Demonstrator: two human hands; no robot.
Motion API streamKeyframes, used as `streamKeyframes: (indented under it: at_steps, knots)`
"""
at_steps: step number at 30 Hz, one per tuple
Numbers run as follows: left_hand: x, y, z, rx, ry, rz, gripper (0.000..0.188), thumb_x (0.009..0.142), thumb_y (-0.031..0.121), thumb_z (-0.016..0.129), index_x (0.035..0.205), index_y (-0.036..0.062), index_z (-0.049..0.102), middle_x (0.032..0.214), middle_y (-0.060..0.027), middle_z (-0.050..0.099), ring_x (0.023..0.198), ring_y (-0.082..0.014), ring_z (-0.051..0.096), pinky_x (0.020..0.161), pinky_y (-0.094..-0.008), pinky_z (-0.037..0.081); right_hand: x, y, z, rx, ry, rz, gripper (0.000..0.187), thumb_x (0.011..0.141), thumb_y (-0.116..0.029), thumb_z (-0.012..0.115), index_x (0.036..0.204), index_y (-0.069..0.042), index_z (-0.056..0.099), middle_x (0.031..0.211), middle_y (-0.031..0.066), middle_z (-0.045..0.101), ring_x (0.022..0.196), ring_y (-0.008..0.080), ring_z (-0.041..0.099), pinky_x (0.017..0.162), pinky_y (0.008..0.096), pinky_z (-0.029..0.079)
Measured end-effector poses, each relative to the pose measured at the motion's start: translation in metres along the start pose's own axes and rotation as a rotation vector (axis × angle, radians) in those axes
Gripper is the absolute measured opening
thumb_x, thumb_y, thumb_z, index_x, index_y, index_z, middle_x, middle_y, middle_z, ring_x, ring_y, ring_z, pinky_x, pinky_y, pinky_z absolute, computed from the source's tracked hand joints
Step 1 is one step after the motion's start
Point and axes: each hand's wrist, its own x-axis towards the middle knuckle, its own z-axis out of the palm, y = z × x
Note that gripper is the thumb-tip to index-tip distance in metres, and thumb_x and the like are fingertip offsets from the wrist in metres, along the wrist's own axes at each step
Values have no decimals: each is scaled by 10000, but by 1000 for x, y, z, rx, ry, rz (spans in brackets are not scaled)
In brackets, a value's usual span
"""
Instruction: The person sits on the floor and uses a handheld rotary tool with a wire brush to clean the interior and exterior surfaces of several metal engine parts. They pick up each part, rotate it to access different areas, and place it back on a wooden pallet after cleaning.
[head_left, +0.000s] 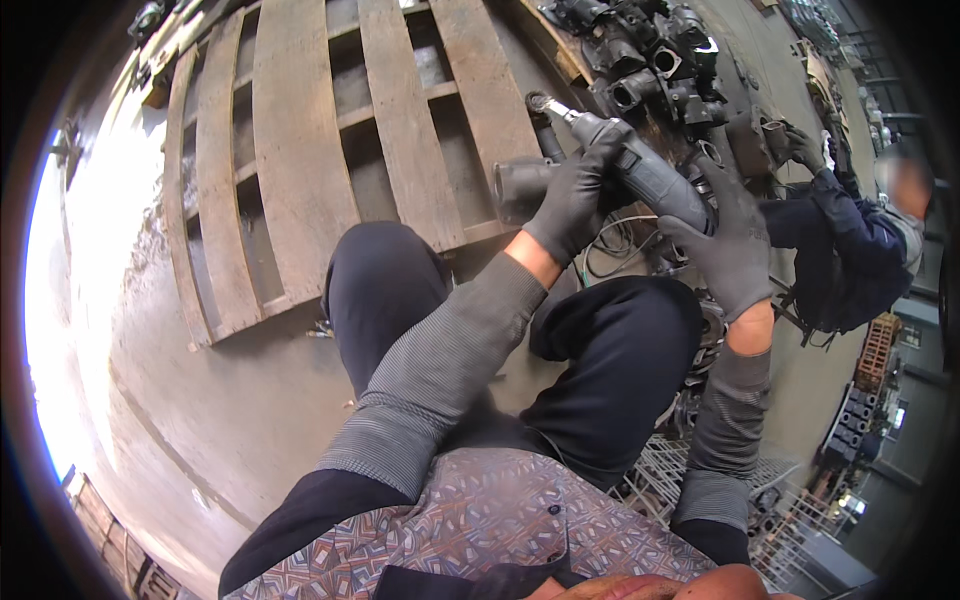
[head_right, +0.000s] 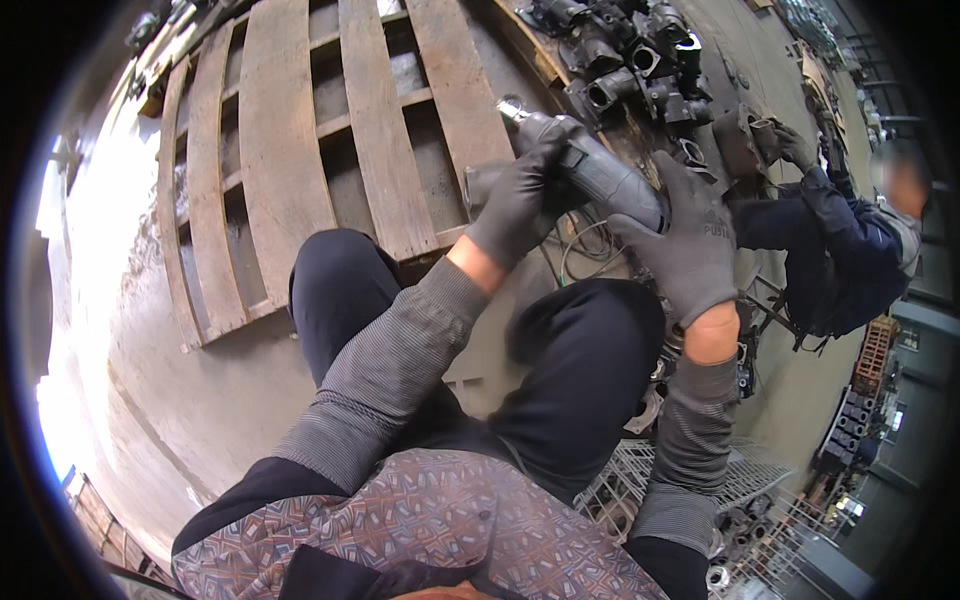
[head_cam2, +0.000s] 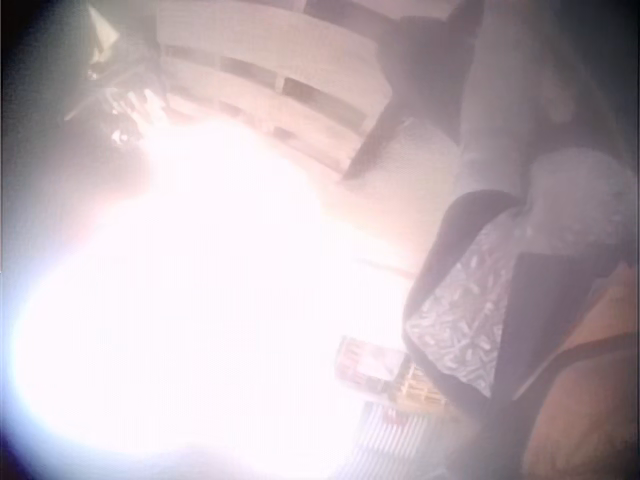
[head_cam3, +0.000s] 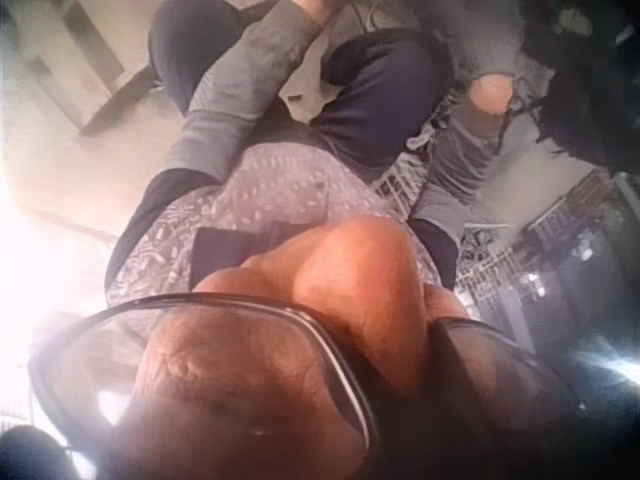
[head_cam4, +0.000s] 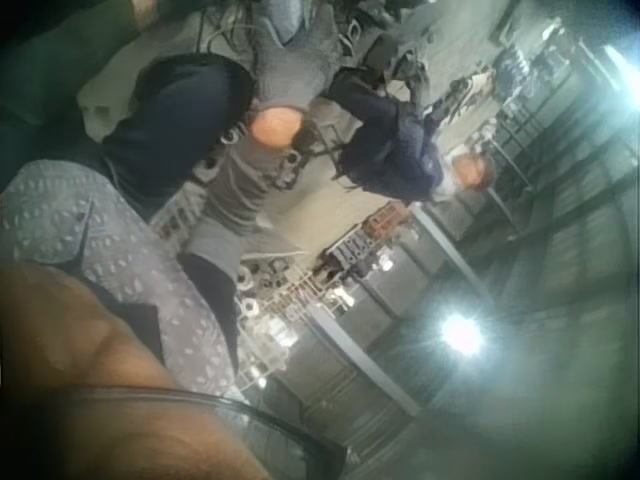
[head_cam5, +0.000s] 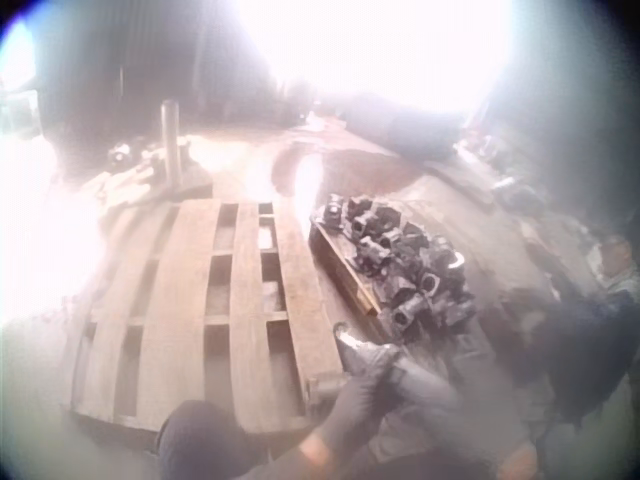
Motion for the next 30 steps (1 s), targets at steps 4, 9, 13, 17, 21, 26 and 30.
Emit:
streamKeyframes:
  at_steps: [4,9,13,17,21,26,30]
  knots:
    - [7,-29,-19,-109,53,-43,348,1051,278,614,1343,89,599,1194,22,659,1057,-129,657,945,-364,570,9,14,16,166,-271,-33,758,811,-286,821,1465,-46,522,1378,209,626,1237,341,634,1044,399,483]
    - [8,-69,-25,-165,219,-49,347,993,292,710,1253,79,626,1052,1,670,921,-131,663,799,-323,582,14,28,25,213,-376,41,706,804,-330,786,1428,-81,570,1234,219,683,1143,392,661,978,438,513]
    - [-3,-96,-28,-239,325,-128,428,951,355,758,1197,39,606,1067,-44,666,899,-134,665,792,-300,582,5,35,26,50,-439,-6,699,806,-337,783,1418,-73,575,1192,218,692,1114,390,669,966,450,517]
    - [-8,-118,-30,-314,362,-171,435,945,398,742,1179,53,619,1050,-54,677,892,-147,681,786,-309,587,-3,37,27,-127,-489,-58,680,812,-346,770,1409,-83,576,1134,212,699,1083,390,674,926,467,528]
    - [-6,-125,-31,-415,345,-204,334,976,403,681,1172,135,646,1064,-36,682,963,-155,676,849,-342,570,5,33,28,-147,-511,-78,666,811,-354,764,1391,-85,578,1085,204,695,1051,395,677,888,486,535]
    - [-12,-134,-38,-637,385,-273,593,950,489,713,1376,139,494,1262,-91,619,1129,-255,660,945,-516,569,22,27,43,-278,-620,-156,693,807,-366,764,1415,-109,553,1114,187,692,1022,398,687,877,502,537]
    - [-15,-143,-50,-699,378,-320,660,961,517,687,1426,126,429,1358,-109,566,1181,-296,638,990,-541,554,25,27,59,-327,-743,-139,705,795,-364,782,1415,-116,555,1152,194,688,1041,381,685,888,492,539]
